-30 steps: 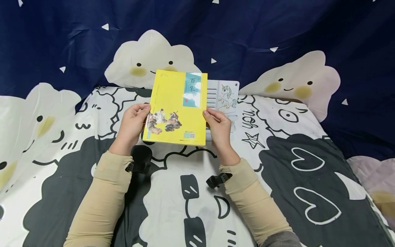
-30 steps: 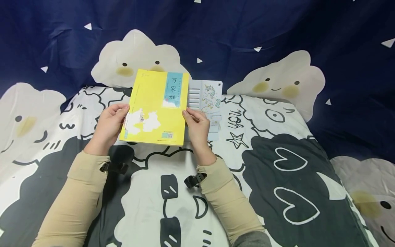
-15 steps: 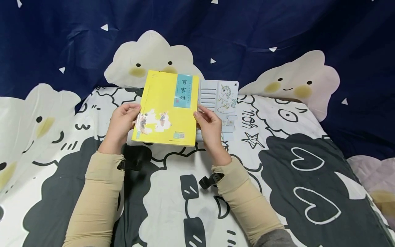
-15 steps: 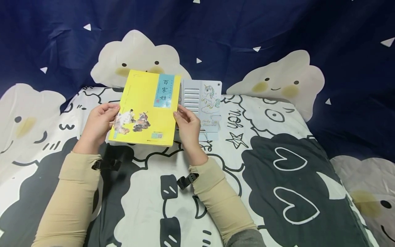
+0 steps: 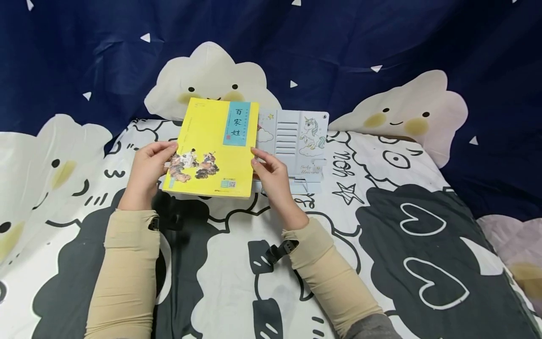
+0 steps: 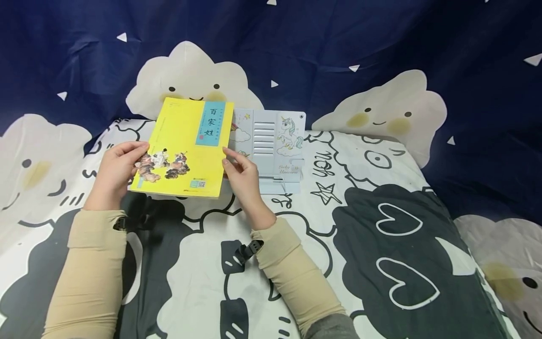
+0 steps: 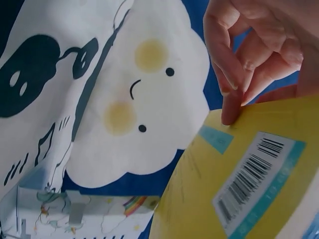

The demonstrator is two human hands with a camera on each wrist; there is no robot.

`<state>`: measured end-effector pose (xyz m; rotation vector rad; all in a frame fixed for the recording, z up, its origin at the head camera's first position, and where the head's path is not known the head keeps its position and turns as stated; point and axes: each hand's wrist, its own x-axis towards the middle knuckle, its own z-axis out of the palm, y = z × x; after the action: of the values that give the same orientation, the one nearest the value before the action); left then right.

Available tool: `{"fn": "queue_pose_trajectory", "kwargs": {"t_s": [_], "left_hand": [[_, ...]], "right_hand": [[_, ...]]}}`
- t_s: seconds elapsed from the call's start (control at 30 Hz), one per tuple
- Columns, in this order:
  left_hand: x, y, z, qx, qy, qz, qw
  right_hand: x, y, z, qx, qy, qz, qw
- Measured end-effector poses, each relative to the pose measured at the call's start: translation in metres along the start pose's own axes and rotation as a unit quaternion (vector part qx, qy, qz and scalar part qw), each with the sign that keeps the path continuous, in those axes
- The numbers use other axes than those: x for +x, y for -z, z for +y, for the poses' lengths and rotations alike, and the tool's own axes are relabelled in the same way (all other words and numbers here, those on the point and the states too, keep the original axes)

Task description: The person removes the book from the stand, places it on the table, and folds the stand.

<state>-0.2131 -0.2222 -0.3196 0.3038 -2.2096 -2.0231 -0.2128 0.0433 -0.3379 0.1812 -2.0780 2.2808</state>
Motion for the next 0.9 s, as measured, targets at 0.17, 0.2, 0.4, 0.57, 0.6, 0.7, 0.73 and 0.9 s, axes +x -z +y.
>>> {"fn": "queue_pose_trajectory", "kwargs": {"t_s": [0.17, 0.2, 0.4, 0.57, 0.6, 0.7, 0.73, 0.9], "left_hand": [[0.001, 0.007, -0.001, 0.025, 0.004, 0.005, 0.9997], [0.002, 0.008, -0.001, 0.034, 0.005, 0.007, 0.9994], [0.003, 0.012, -0.005, 0.075, 0.016, 0.024, 0.9968], [0.004, 0.016, -0.006, 0.071, 0.029, 0.029, 0.9966], [0.004, 0.016, -0.007, 0.071, 0.032, 0.028, 0.9966], [0.005, 0.019, -0.008, 0.075, 0.043, 0.026, 0.9959], [0.005, 0.019, -0.008, 0.079, 0.046, 0.024, 0.9955], [0.007, 0.023, -0.011, 0.083, 0.064, 0.009, 0.9945]], "right_hand": [[0.000, -0.004, 0.002, -0.014, 0.003, -0.035, 0.999], [-0.001, -0.005, 0.003, -0.019, 0.005, -0.042, 0.999], [0.001, -0.010, 0.008, -0.029, 0.008, -0.072, 0.997], [0.001, -0.014, 0.012, -0.027, -0.014, -0.084, 0.996], [0.002, -0.015, 0.013, -0.028, -0.019, -0.085, 0.996], [0.002, -0.017, 0.016, -0.029, -0.031, -0.090, 0.995], [0.002, -0.018, 0.017, -0.031, -0.034, -0.091, 0.995], [0.002, -0.020, 0.021, -0.042, -0.047, -0.102, 0.993]]}}
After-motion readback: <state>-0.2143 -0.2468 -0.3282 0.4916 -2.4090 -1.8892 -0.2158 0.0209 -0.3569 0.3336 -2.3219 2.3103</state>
